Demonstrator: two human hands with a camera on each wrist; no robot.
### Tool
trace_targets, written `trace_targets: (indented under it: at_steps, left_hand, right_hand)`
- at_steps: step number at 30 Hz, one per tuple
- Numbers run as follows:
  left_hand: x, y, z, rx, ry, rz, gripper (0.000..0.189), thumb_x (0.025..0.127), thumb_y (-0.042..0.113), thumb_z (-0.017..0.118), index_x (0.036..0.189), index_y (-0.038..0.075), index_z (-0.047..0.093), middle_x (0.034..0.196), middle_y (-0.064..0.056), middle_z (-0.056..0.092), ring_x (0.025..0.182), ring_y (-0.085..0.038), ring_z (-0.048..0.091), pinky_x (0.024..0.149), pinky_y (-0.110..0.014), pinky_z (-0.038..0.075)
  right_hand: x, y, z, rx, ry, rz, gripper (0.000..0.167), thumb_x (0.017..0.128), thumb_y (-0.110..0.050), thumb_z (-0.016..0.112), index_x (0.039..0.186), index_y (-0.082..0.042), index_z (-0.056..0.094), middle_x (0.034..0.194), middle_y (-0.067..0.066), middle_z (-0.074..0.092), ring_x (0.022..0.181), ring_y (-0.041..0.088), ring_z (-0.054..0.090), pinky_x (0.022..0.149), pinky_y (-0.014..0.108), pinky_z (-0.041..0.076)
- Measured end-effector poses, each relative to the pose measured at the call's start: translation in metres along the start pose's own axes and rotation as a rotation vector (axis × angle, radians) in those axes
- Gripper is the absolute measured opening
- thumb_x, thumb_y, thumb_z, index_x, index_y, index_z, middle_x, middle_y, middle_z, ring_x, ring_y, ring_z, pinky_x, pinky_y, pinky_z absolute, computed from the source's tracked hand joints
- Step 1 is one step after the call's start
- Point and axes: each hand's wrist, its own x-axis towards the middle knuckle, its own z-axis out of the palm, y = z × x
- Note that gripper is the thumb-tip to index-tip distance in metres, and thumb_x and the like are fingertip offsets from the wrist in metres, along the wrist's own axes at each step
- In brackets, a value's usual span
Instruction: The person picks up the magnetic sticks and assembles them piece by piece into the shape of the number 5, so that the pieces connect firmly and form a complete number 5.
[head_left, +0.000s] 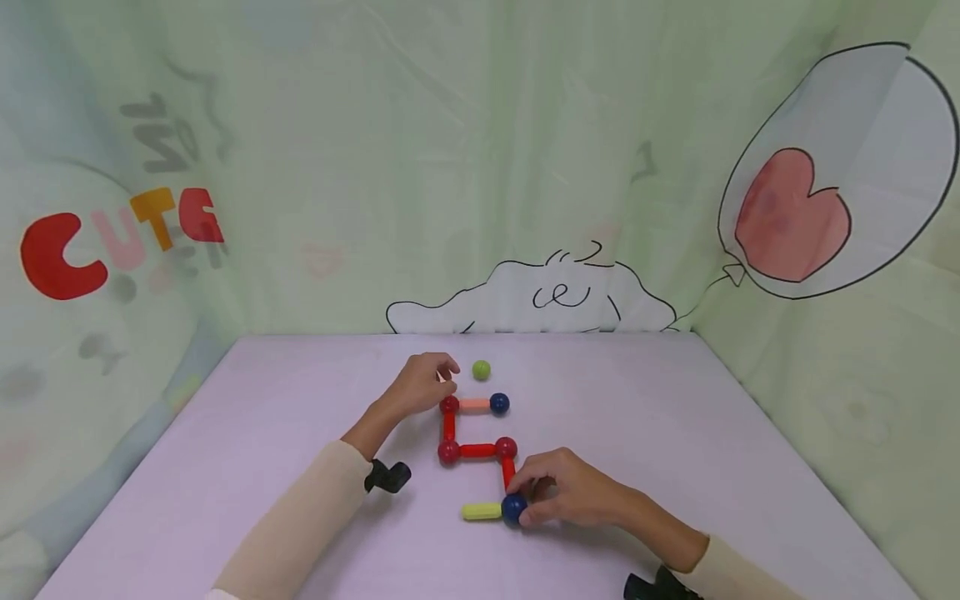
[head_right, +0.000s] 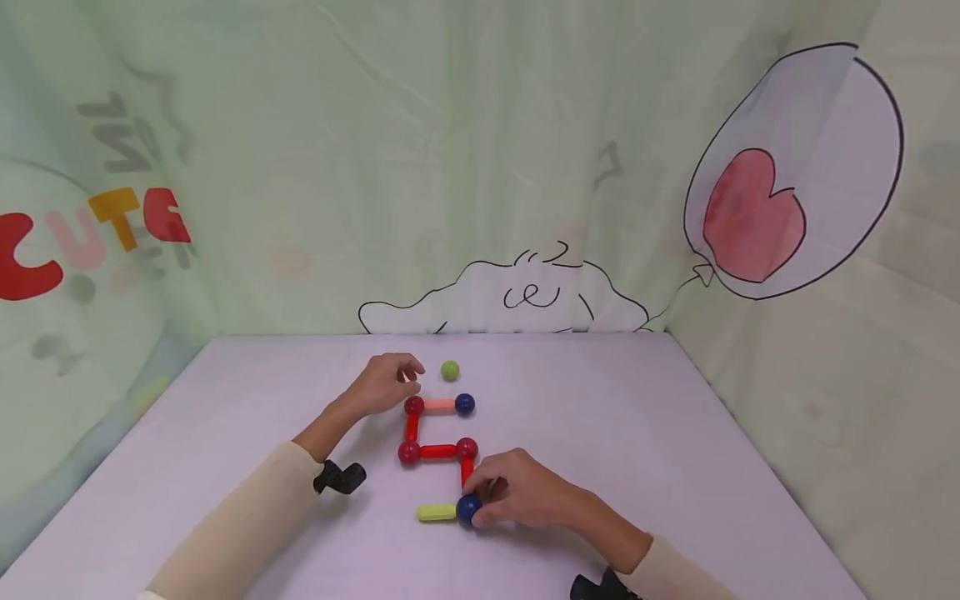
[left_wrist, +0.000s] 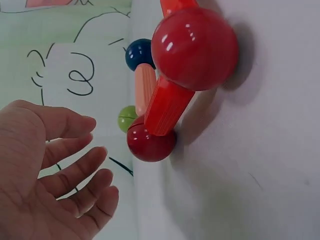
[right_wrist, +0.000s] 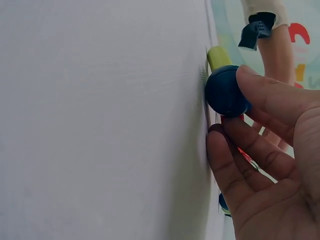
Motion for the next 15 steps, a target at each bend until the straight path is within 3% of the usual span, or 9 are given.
trace_targets:
  at_steps: [6, 15]
  left_hand:
    - [0.019, 0.0, 0.012, -0.045, 0.016, -0.06, 0.039, 0.095, 0.018, 0.069, 0.132, 0.009, 0.062, 0.126, -0.013, 0.064, 0.114, -0.029, 0.059, 0.09, -0.041, 0.056]
    - [0.039, 0.001, 0.024, -0.05, -0.038, -0.102, 0.05, 0.096, 0.021, 0.067, 0.143, 0.013, 0.054, 0.136, -0.015, 0.058, 0.109, -0.029, 0.059, 0.093, -0.044, 0.054]
  right_hand:
    - [-0.002, 0.003, 0.002, 0.025, 0.018, -0.033, 0.028, 0.085, -0.023, 0.083, 0.112, -0.016, 0.076, 0.101, -0.01, 0.071, 0.088, 0.013, 0.066, 0.081, 0.028, 0.057]
    - [-0.001, 0.007, 0.006, 0.073, 0.054, -0.052, 0.021, 0.086, -0.022, 0.082, 0.106, -0.019, 0.077, 0.1, -0.006, 0.072, 0.087, 0.014, 0.065, 0.08, 0.028, 0.057]
